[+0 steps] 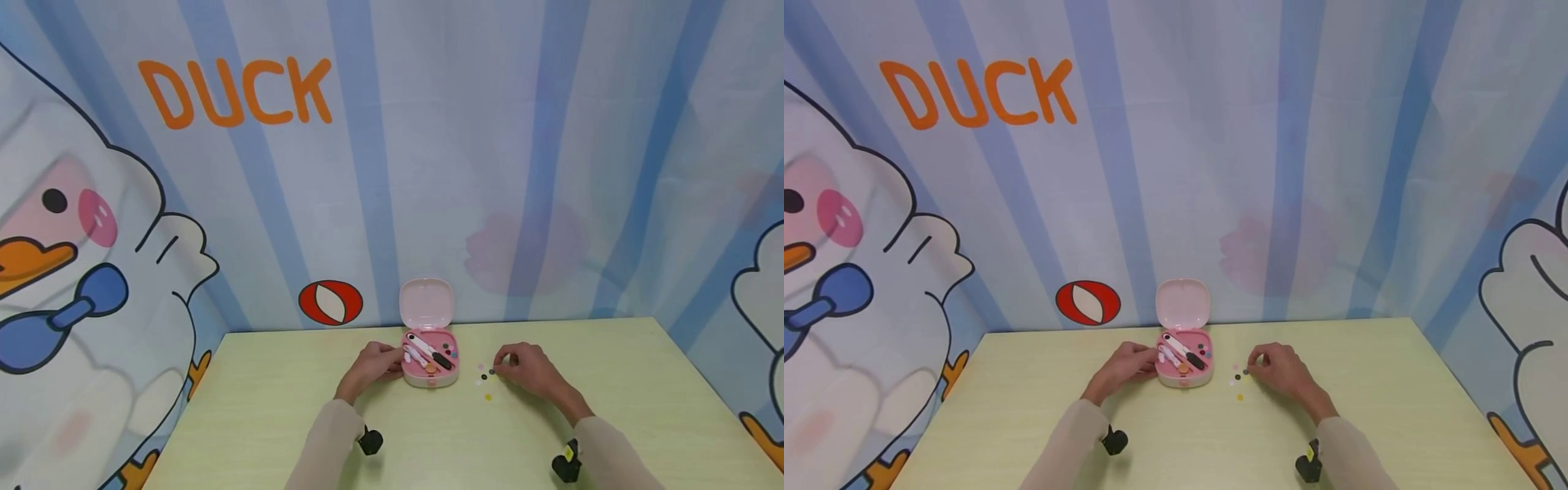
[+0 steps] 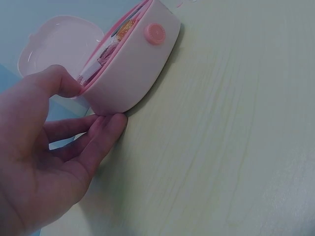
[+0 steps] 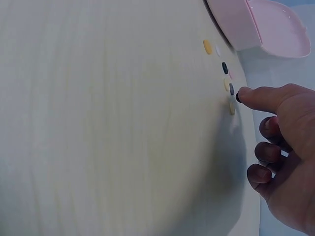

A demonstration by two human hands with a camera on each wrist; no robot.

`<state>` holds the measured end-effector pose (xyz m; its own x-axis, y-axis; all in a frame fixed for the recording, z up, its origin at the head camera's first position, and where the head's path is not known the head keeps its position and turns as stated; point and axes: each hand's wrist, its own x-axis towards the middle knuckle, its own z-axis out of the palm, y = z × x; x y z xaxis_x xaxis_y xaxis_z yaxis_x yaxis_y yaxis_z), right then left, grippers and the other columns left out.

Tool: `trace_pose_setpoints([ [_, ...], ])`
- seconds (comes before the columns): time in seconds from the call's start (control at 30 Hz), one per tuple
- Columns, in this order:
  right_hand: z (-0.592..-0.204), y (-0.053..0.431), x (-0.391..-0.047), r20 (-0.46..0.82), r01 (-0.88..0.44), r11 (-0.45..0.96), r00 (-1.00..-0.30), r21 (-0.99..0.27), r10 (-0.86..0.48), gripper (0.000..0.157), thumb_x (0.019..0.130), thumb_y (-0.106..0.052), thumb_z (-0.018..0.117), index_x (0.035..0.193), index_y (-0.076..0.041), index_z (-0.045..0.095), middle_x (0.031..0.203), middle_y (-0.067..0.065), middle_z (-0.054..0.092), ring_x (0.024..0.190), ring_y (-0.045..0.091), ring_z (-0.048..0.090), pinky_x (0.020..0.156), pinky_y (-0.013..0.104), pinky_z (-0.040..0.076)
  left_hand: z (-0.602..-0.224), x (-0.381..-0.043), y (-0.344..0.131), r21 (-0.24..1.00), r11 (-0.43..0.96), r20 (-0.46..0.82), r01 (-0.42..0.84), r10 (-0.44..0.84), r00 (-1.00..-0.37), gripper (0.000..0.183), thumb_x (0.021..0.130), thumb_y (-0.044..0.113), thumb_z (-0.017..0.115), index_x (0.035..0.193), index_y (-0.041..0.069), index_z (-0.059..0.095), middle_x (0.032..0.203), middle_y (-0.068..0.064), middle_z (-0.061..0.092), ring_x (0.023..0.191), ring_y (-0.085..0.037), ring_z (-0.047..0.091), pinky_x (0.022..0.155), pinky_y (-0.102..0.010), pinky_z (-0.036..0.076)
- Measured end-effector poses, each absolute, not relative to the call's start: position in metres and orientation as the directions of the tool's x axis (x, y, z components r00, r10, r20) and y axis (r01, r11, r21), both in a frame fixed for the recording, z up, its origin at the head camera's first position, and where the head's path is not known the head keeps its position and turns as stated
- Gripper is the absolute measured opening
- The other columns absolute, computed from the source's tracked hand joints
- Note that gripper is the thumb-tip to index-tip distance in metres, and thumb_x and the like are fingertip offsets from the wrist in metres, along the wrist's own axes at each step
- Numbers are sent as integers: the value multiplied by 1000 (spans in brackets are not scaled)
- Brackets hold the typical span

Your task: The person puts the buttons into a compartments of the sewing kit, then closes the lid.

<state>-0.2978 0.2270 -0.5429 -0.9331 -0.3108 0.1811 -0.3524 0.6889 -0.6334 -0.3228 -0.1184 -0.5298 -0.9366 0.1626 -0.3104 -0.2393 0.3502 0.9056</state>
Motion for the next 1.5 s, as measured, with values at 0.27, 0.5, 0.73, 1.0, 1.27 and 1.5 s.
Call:
trace_pose_setpoints([
  [0.27,-533,217,-301,184,-355,692,-932,-628,-311,5,94,-11,76,89,-14,76,60,-6,49,54,9,40,53,25,34,-529,-322,-117,904,351,-315,-244,162,-935,53,102,35,67,133,-7,60,106,-12,71,96,-23,70,87,-32,61],
  [0.5,-524,205,-306,190,-366,662,-927,-655,-324,4,94,-12,76,90,-13,76,60,-5,50,53,9,39,51,25,32,-528,-320,-118,902,361,-311,-238,159,-937,54,102,37,67,134,-6,59,108,-11,71,98,-23,70,89,-34,61],
  [0.73,-519,189,-312,178,-364,629,-924,-687,-339,3,95,-14,76,92,-12,77,61,-5,50,52,9,40,50,24,33,-527,-320,-119,898,368,-314,-242,151,-937,52,102,36,67,134,-6,60,107,-11,71,97,-22,70,90,-34,60],
  [1.0,-513,170,-319,227,-409,604,-906,-684,-357,5,96,-15,76,93,-11,78,58,-5,46,51,9,38,50,25,32,-528,-321,-118,896,373,-314,-240,151,-937,53,102,36,67,134,-5,60,107,-10,70,96,-22,69,90,-33,60],
  [1.27,-510,155,-324,193,-390,613,-911,-687,-364,6,96,-14,75,96,-9,77,60,-3,48,51,9,38,50,25,32,-528,-321,-117,894,381,-310,-236,145,-940,52,102,36,67,133,-5,60,106,-10,70,96,-22,70,90,-33,60],
  [1.5,-509,145,-328,187,-396,626,-908,-672,-374,6,97,-12,73,95,-8,77,65,0,52,56,13,43,50,25,33,-525,-319,-117,890,388,-313,-239,140,-939,52,102,36,67,133,-5,61,107,-10,70,96,-22,70,90,-33,60],
])
